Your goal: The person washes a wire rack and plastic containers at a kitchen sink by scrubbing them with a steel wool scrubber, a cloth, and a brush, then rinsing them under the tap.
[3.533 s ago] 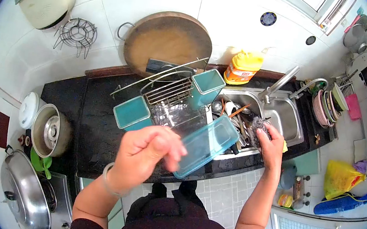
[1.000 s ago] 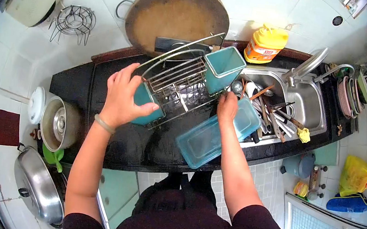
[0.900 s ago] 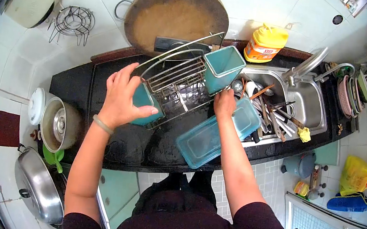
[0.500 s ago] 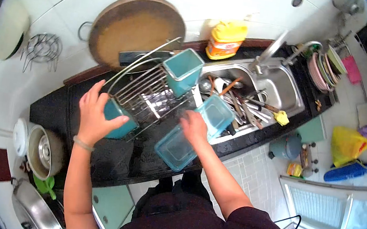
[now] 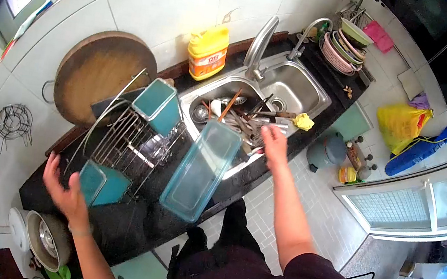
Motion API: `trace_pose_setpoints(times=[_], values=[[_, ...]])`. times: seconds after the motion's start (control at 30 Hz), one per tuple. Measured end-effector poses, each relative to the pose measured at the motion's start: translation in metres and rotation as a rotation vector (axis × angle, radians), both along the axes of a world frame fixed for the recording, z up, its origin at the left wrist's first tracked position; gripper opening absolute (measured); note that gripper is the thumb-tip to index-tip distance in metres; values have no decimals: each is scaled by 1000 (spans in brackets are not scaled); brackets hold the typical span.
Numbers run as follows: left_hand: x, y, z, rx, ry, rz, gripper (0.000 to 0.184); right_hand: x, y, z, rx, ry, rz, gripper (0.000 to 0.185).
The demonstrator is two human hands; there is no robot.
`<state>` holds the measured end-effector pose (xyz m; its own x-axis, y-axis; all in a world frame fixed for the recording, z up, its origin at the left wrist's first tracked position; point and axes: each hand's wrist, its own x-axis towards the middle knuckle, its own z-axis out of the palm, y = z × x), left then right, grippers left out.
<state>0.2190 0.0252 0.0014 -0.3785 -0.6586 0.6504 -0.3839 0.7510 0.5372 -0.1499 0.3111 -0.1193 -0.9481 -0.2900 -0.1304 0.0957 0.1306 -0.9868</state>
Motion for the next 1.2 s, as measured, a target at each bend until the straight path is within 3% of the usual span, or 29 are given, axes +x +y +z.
trace_pose_setpoints(times=[0.07, 0.17, 0.23, 0.3, 0.33, 0.4, 0.5, 0.57, 0.6, 0.63, 0.7, 0.77, 0.83, 0.87, 1.0, 1.03, 1.1, 1.13, 1.2], values=[[-11, 35, 6, 22, 280, 95, 27, -51, 1, 3, -43, 88, 8, 37], [-51, 103, 15, 122, 276, -238, 13, -139, -18, -11, -16, 147, 48, 50], [-95, 138, -1, 573, 401, -303, 22, -189, -46, -21, -51, 128, 90, 57], [-151, 149, -5, 1012, 353, -411, 32, -247, -80, -57, 120, 355, 137, 67], [-179, 149, -16, 1166, 346, -489, 43, -276, -91, -87, 119, 363, 187, 65], [-243, 146, -28, 1441, 525, -650, 52, -284, -101, -85, 172, 366, 325, 55], [-326, 138, -37, 1761, 732, -530, 15, -291, -102, -92, 196, 409, 396, 46], [-377, 121, -58, 1902, 843, -540, 22, -287, -88, -90, 253, 537, 449, 47], [-399, 112, -76, 1891, 873, -698, 26, -284, -79, -85, 229, 488, 491, 47], [-420, 108, -86, 1886, 903, -644, 23, -280, -74, -79, 226, 487, 508, 47], [-450, 95, -111, 1878, 938, -578, 20, -268, -62, -62, 112, 733, 380, 50], [-463, 84, -135, 2153, 1075, -827, 17, -238, -57, -35, 147, 761, 329, 53], [-468, 105, -109, 1861, 735, -334, 19, -200, -64, -9, -149, 277, 499, 51], [-465, 105, -103, 1831, 680, -292, 34, -186, -72, -3, -172, 164, 583, 46], [-416, 96, -133, 1804, 696, -97, 54, -146, -125, 1, -93, -110, 721, 28], [-401, 96, -133, 1768, 664, -155, 53, -144, -132, 16, -96, -113, 729, 28], [-379, 90, -146, 1728, 534, -174, 51, -139, -142, 42, 52, -414, 706, 32], [-371, 89, -147, 1691, 530, -240, 36, -138, -142, 42, 1, -491, 695, 41], [-369, 98, -131, 1707, 567, -217, 26, -139, -145, 10, -242, -237, 804, 33]])
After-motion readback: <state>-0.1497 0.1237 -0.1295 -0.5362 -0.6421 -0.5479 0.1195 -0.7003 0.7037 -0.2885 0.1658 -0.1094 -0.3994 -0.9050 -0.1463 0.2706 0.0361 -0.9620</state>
